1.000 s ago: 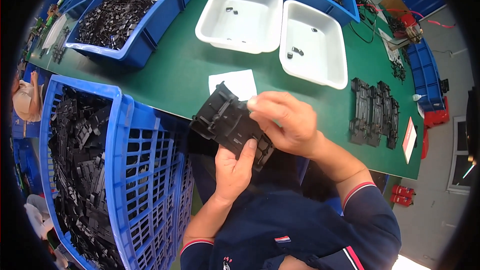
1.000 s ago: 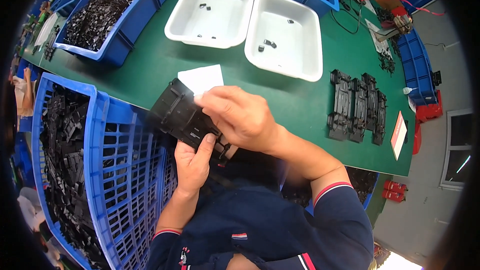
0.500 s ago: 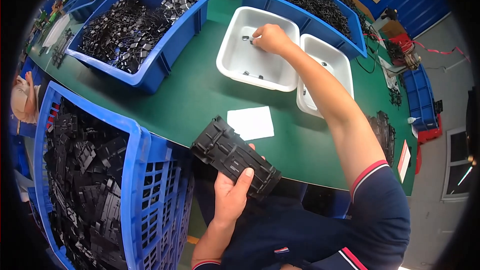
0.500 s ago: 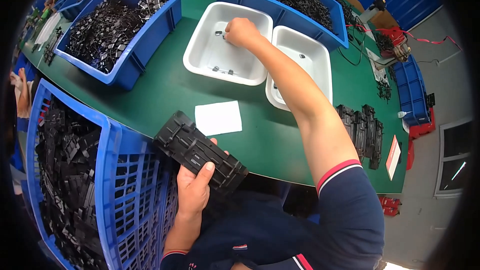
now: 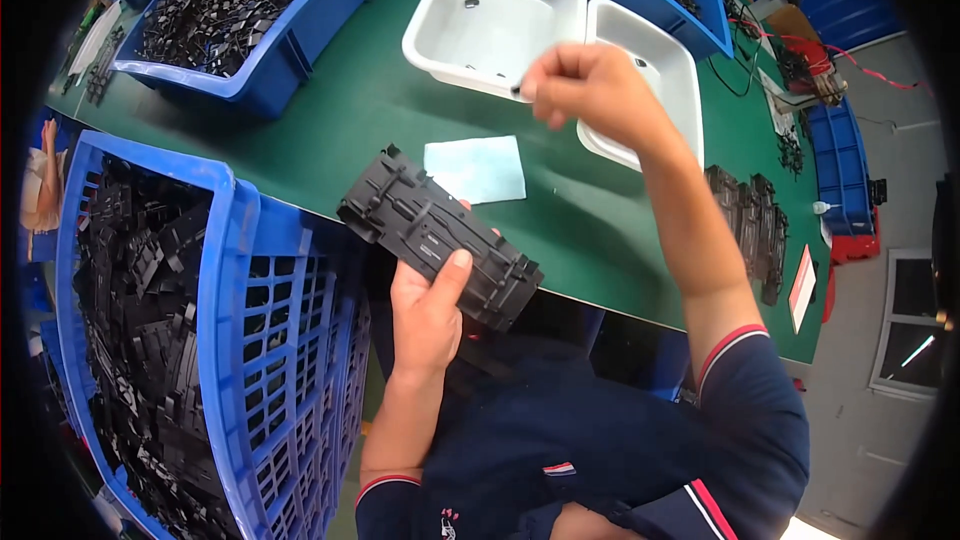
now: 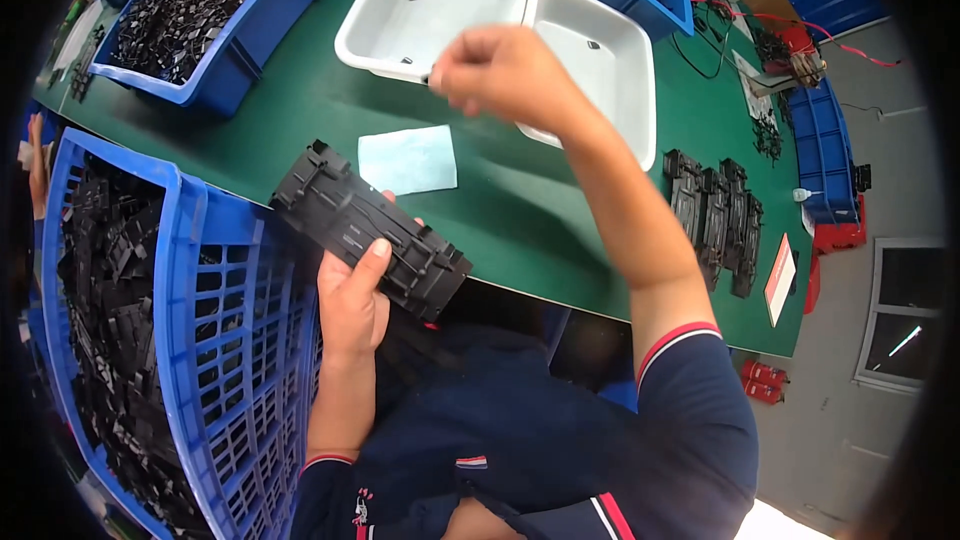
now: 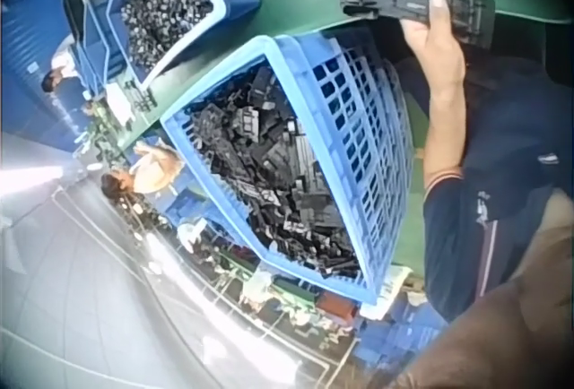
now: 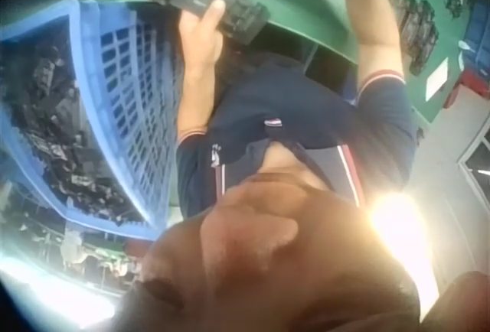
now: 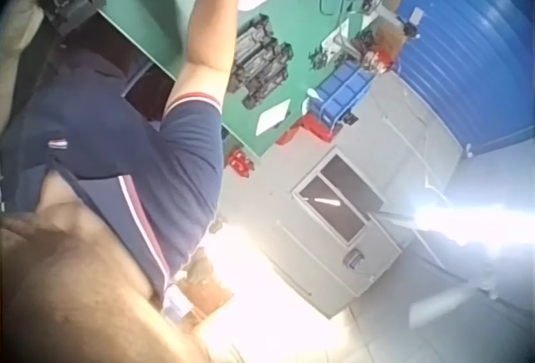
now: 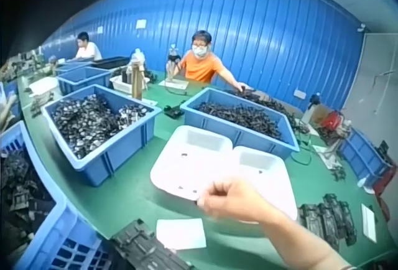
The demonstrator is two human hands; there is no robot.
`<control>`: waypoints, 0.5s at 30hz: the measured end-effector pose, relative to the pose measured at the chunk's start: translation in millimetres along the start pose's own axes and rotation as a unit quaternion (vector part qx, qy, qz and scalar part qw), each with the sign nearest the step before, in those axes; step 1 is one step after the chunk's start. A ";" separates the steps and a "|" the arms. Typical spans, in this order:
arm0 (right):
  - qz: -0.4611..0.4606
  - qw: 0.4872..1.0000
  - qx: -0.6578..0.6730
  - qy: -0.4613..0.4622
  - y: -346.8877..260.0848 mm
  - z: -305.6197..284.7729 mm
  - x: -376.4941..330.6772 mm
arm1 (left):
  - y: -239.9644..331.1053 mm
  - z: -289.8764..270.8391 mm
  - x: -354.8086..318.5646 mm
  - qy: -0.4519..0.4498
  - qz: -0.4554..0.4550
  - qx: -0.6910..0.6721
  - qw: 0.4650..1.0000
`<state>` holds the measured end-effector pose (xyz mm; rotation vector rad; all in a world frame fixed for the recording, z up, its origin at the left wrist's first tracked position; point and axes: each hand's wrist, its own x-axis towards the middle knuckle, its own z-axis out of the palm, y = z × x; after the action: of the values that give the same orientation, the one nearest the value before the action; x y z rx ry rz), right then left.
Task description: The person assembles a toy car by picking plastic clips from white bins and snapping them onto a toy car chassis by hand.
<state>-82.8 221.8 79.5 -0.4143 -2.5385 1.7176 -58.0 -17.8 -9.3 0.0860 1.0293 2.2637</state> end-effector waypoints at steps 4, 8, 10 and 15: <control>0.083 0.995 -0.041 0.023 33.8 23.0 -38.9 | -9.9 -0.4 2.4 -0.012 -0.010 -0.004 1.000; 0.019 0.987 -0.138 0.080 43.5 41.6 -42.1 | -15.4 -0.6 1.7 -0.016 -0.041 -0.009 0.999; 0.009 0.979 -0.190 0.076 42.8 45.3 -38.9 | -15.0 0.6 0.1 -0.010 -0.047 -0.014 0.999; 0.028 0.976 -0.209 0.061 49.6 51.1 -28.3 | -14.9 -0.9 1.3 -0.008 -0.046 -0.015 0.999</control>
<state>-55.6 185.9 17.5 -0.5933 -2.8100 1.1169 -51.4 -10.3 -20.5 0.0428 0.9717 2.1912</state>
